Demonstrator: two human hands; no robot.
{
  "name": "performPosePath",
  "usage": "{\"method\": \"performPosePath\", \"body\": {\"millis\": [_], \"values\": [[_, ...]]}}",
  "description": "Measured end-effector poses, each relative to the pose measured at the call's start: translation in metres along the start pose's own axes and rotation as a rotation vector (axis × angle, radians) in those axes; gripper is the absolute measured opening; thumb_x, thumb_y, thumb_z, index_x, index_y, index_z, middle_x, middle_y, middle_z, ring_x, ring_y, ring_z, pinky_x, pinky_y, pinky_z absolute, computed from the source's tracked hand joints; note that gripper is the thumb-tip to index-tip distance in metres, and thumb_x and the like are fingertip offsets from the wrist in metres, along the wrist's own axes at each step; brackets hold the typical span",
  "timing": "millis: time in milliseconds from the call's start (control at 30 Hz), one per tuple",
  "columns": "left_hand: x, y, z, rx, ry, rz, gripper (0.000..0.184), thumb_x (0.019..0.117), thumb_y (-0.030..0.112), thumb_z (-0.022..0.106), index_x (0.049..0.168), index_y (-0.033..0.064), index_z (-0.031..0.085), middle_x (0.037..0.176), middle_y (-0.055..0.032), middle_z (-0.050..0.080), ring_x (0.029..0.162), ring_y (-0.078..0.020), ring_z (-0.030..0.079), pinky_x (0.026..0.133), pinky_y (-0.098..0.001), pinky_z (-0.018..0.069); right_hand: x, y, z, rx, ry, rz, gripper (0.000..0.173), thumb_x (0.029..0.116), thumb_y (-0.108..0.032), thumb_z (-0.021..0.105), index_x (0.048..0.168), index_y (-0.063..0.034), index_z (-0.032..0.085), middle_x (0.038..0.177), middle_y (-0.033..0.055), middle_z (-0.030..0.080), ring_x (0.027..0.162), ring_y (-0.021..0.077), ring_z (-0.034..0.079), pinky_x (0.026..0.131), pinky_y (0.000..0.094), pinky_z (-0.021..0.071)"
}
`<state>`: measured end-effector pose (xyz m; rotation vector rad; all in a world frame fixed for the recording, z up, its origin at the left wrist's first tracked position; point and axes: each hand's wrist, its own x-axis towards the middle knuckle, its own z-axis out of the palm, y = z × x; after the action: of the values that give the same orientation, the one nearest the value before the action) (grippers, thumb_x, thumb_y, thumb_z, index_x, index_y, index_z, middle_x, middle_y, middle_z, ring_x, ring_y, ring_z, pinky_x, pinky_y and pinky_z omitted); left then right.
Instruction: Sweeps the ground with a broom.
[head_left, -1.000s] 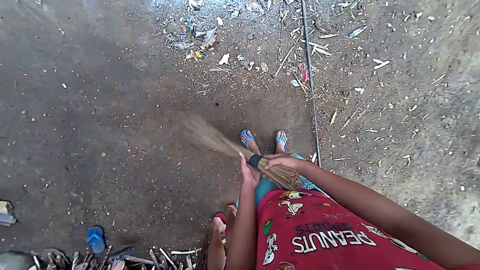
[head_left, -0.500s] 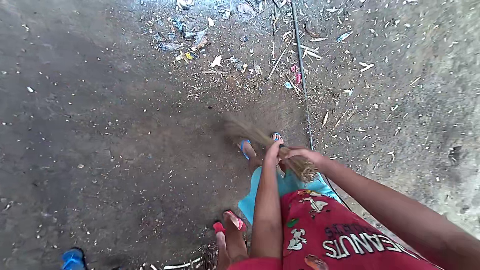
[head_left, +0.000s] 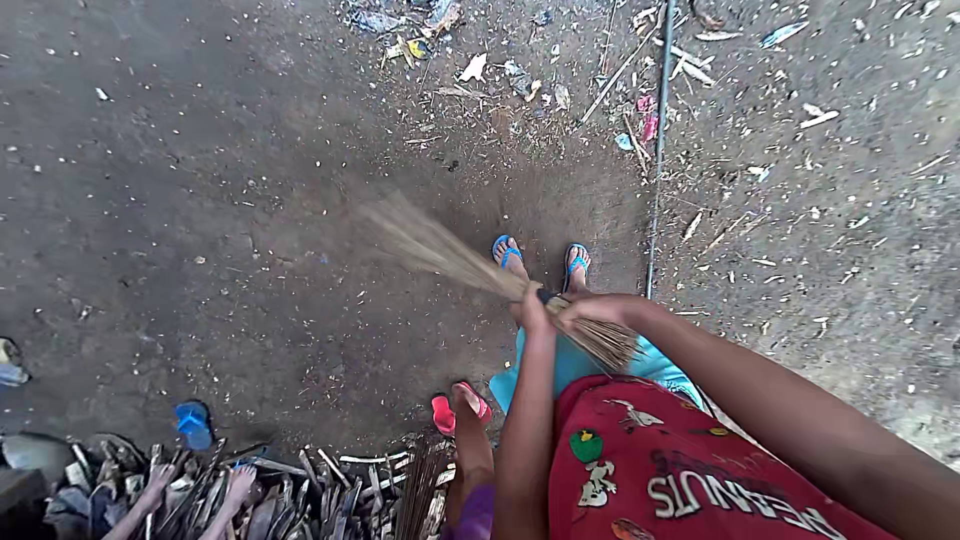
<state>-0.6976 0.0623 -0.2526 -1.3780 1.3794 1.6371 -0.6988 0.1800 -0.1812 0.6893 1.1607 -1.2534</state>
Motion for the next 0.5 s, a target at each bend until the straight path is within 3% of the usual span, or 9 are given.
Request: {"method": "performPosePath", "body": {"millis": [67,100,167,233,333,367,433,500], "values": [[0.016,0.02,-0.026,-0.088,0.083,0.007,0.017,0.0953,0.008,0.055,0.105,-0.0061,0.057,0.079,-0.0158,0.062,0.065,-0.0239,0.063,0.06,-0.0404,0.0565,0.026,-0.04,0.012,-0.264,-0.043,0.009,0.078,0.0933,-0.029,0.072,0.158,-0.0076,0.034,0.146,0.0207,0.053,0.133,0.0319,0.052,0.111,0.0546,0.0401],[0.022,0.028,-0.038,-0.12,0.101,0.012,0.015,0.0978,0.01,0.05,0.099,-0.0043,0.056,0.074,-0.0133,0.062,0.062,-0.0216,0.063,0.058,-0.0376,0.0565,0.035,-0.055,0.019,-0.367,-0.07,0.0,0.081,0.0924,-0.032,0.074,0.157,-0.0028,0.034,0.151,0.0242,0.048,0.14,0.037,0.045,0.115,0.059,0.0339],[0.03,0.036,-0.051,-0.125,0.117,0.001,0.015,0.1008,0.01,0.045,0.099,-0.0018,0.055,0.074,-0.0109,0.059,0.061,-0.0191,0.061,0.059,-0.0342,0.0559,0.051,-0.067,0.028,-0.45,-0.114,-0.025,0.079,0.0883,-0.031,0.08,0.149,0.0036,0.043,0.148,0.0263,0.048,0.14,0.0388,0.044,0.114,0.0594,0.0325],[0.042,0.03,-0.048,-0.046,0.098,-0.048,0.015,0.0997,0.01,0.046,0.099,-0.002,0.056,0.075,-0.0118,0.06,0.061,-0.0196,0.06,0.059,-0.0352,0.0554,0.061,-0.056,0.023,-0.362,-0.127,-0.042,0.085,0.0846,-0.021,0.082,0.154,0.0006,0.038,0.152,0.0239,0.045,0.142,0.0357,0.043,0.116,0.0554,0.0329],[0.071,-0.006,-0.009,0.216,-0.164,-0.138,0.024,0.0991,0.018,0.051,0.105,-0.0036,0.06,0.085,-0.0155,0.066,0.072,-0.0238,0.065,0.067,-0.0422,0.0562,0.052,-0.01,-0.004,-0.043,0.08,-0.029,0.087,0.0798,-0.007,0.08,0.155,-0.0081,0.037,0.14,0.0208,0.056,0.123,0.031,0.058,0.103,0.0503,0.0483],[0.078,-0.019,0.011,0.336,-0.303,-0.168,0.03,0.0982,0.021,0.054,0.112,-0.004,0.061,0.092,-0.0173,0.068,0.08,-0.0254,0.066,0.073,-0.0446,0.057,0.046,0.01,-0.014,0.077,0.202,-0.015,0.081,0.0782,-0.007,0.08,0.151,-0.0073,0.043,0.132,0.0185,0.061,0.114,0.0278,0.063,0.098,0.0475,0.0531],[0.075,-0.034,0.06,0.589,-0.598,-0.252,0.039,0.0985,0.027,0.056,0.124,-0.0019,0.061,0.107,-0.0177,0.067,0.093,-0.026,0.064,0.084,-0.0474,0.0546,0.021,0.035,-0.024,0.33,0.412,0.042,0.064,0.0828,-0.01,0.076,0.141,-0.0046,0.049,0.114,0.0142,0.066,0.096,0.0215,0.067,0.085,0.0412,0.0572],[0.053,-0.036,0.1,0.759,-0.791,-0.33,0.04,0.0967,0.027,0.057,0.127,0.0007,0.059,0.103,-0.0144,0.066,0.085,-0.0227,0.064,0.078,-0.044,0.0561,-0.001,0.043,-0.023,0.532,0.586,0.11,0.045,0.0868,-0.013,0.073,0.127,-0.004,0.055,0.096,0.0101,0.068,0.08,0.0178,0.067,0.071,0.0367,0.0585]]}}
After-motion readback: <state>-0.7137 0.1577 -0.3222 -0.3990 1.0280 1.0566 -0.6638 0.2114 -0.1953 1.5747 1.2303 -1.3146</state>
